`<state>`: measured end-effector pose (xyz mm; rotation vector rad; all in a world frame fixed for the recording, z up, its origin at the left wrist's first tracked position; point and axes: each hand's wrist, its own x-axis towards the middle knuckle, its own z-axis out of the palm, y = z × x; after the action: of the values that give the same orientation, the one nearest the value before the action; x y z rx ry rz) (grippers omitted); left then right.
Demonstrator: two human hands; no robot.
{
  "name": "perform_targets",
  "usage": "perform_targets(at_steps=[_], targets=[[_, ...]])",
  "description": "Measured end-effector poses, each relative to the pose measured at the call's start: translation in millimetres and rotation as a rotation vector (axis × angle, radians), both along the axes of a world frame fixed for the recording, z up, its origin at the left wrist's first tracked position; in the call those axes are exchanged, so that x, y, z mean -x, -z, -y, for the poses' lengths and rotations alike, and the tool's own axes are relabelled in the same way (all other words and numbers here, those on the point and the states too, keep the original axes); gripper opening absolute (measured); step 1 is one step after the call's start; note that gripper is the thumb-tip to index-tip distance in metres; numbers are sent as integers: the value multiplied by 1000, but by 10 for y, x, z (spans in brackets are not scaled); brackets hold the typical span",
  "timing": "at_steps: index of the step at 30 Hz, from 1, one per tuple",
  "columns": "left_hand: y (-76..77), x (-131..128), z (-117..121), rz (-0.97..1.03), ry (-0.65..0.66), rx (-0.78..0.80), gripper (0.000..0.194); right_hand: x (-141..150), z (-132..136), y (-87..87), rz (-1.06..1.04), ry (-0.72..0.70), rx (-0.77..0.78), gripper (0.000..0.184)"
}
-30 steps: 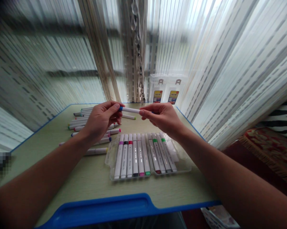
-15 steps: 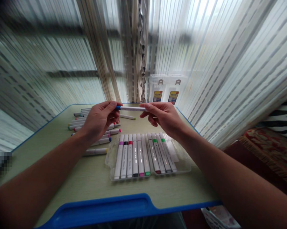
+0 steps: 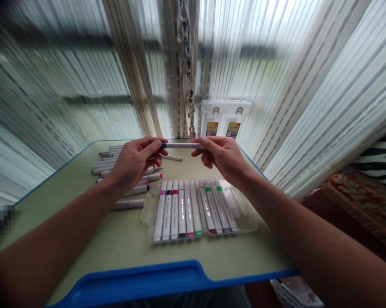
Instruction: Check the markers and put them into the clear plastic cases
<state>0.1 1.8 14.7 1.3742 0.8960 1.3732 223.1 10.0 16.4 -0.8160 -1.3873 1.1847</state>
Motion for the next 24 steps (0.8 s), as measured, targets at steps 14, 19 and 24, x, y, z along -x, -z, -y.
perform_targets(at_steps=[14,19,24], targets=[[31,-56,45,-188,28,-115,18,28,49,43,221,-7,-134,29],[19,-108,103,-271,65,-127,14,52,93,6,308,-10,-178,33],[21,-139,124,-306,103,-148,15,76,133,-23,413,-2,-208,37]])
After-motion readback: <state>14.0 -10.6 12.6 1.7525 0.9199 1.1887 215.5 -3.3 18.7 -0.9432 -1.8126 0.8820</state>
